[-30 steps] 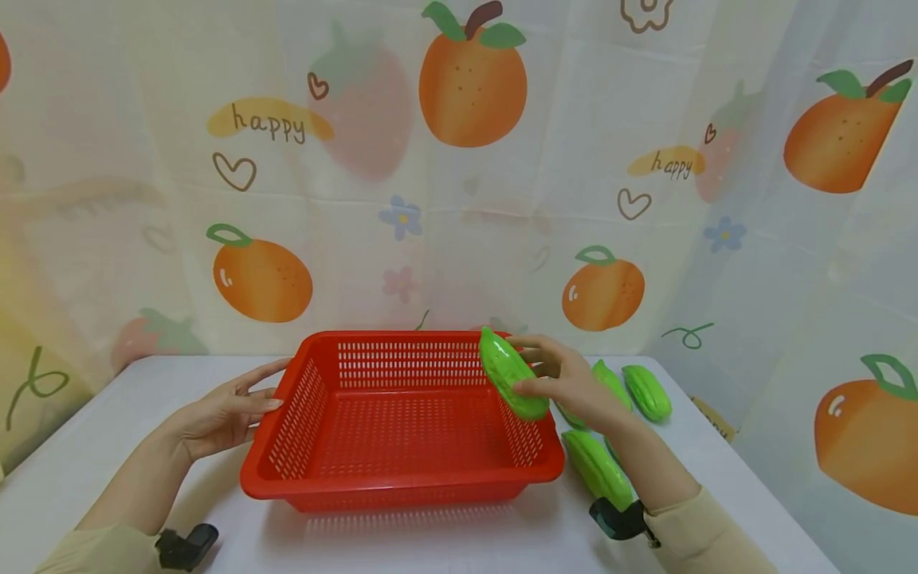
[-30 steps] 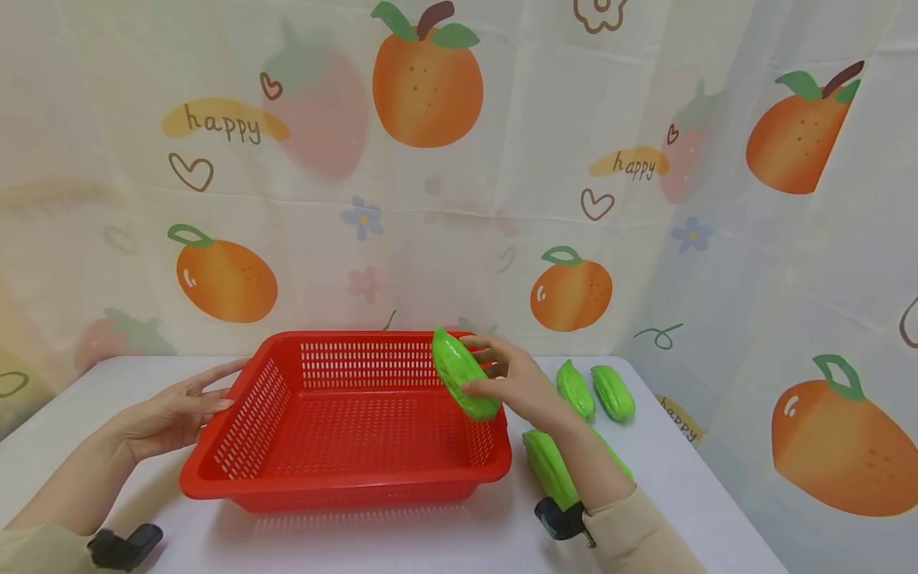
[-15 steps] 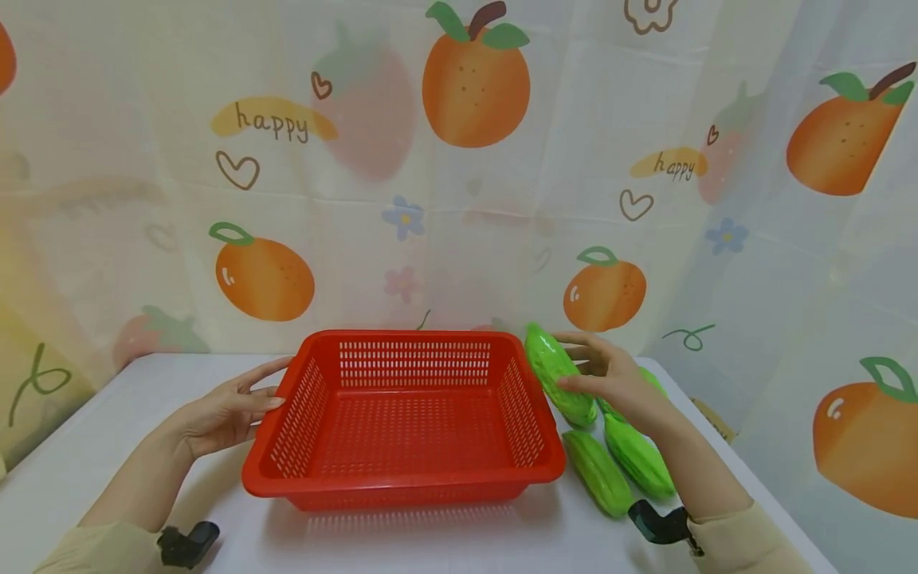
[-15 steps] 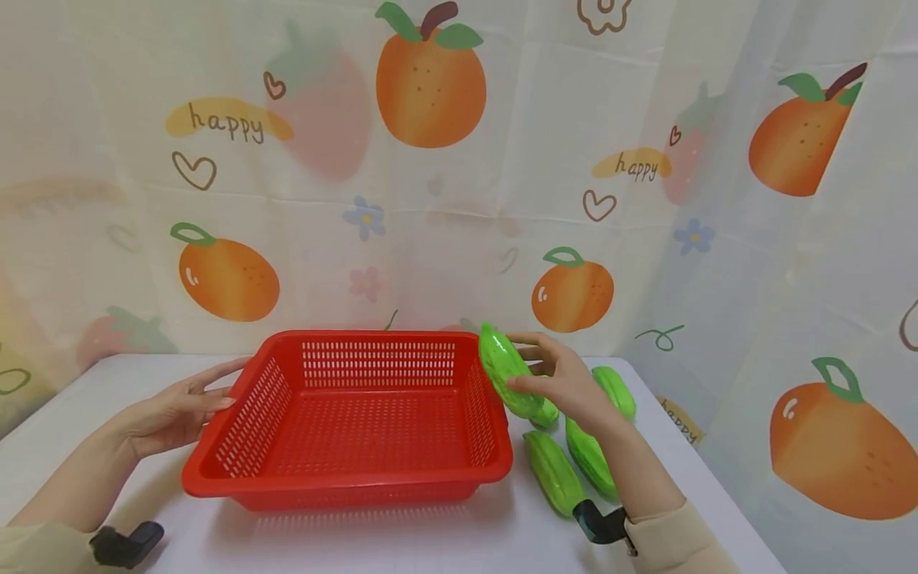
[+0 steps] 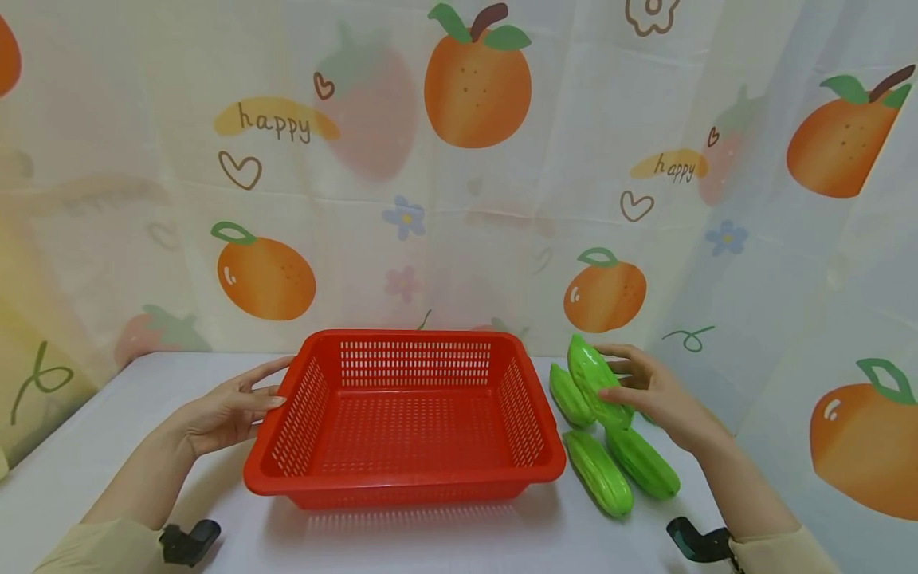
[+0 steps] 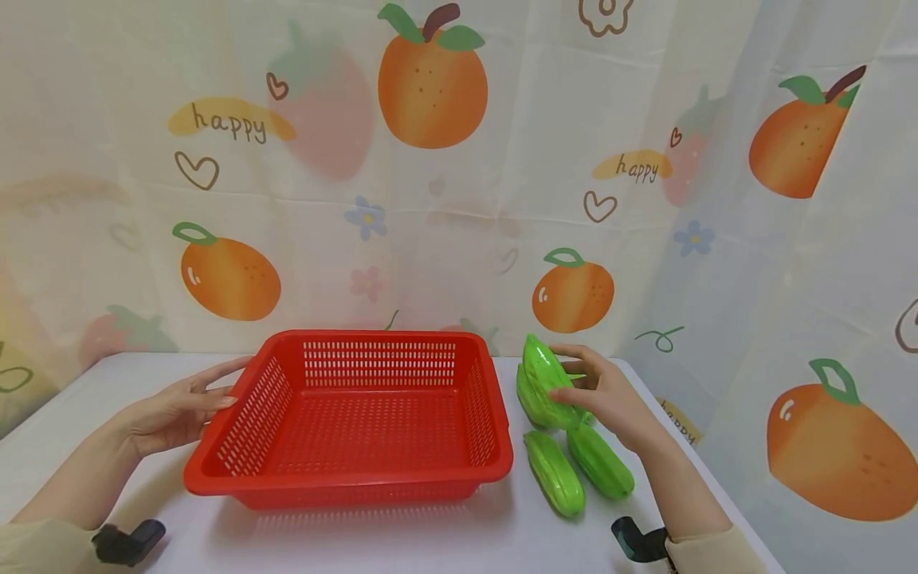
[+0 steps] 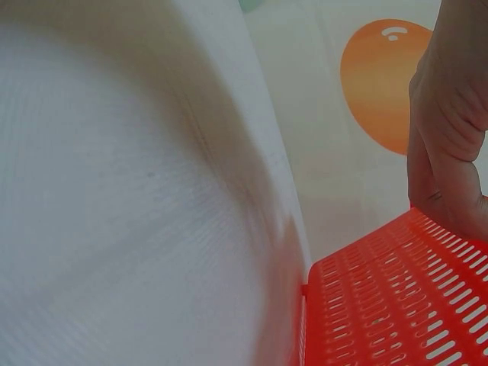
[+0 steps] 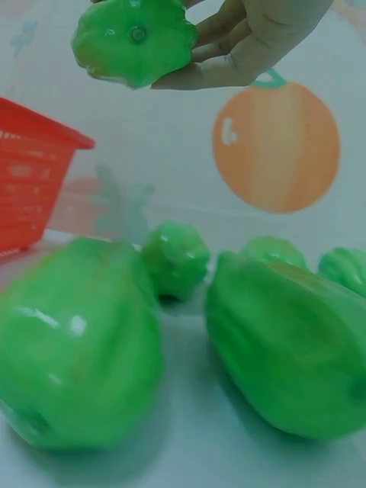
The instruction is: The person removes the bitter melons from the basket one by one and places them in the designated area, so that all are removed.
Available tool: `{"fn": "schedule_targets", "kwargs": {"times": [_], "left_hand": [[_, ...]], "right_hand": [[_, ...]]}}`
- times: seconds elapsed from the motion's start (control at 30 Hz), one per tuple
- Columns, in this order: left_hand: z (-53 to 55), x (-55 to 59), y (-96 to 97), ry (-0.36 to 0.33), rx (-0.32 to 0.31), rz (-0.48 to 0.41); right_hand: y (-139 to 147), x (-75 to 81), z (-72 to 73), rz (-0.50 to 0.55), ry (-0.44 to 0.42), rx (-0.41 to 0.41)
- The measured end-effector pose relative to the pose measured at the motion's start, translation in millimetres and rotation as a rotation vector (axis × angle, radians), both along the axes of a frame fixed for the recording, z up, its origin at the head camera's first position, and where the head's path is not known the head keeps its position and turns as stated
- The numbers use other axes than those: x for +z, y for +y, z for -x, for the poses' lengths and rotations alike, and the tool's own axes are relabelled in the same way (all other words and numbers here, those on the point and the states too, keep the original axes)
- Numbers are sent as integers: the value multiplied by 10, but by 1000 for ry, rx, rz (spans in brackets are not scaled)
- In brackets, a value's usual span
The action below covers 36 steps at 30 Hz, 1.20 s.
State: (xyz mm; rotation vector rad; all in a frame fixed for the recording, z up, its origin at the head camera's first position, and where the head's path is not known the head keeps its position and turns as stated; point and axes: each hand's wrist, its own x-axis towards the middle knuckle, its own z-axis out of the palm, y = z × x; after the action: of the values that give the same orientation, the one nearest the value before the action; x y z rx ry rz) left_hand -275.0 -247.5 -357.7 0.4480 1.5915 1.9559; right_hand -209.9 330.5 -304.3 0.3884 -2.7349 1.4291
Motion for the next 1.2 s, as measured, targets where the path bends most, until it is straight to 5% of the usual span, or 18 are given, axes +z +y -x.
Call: {"fn": "schedule_targets", "kwargs": {"times": [0.63, 1.2], "left_hand": [[3, 2, -13, 0, -7, -1], [-1, -17, -7, 16, 18, 24]], "right_hand": [[448, -166, -34, -12, -60, -78], [792, -307, -13, -161, -180, -167]]}}
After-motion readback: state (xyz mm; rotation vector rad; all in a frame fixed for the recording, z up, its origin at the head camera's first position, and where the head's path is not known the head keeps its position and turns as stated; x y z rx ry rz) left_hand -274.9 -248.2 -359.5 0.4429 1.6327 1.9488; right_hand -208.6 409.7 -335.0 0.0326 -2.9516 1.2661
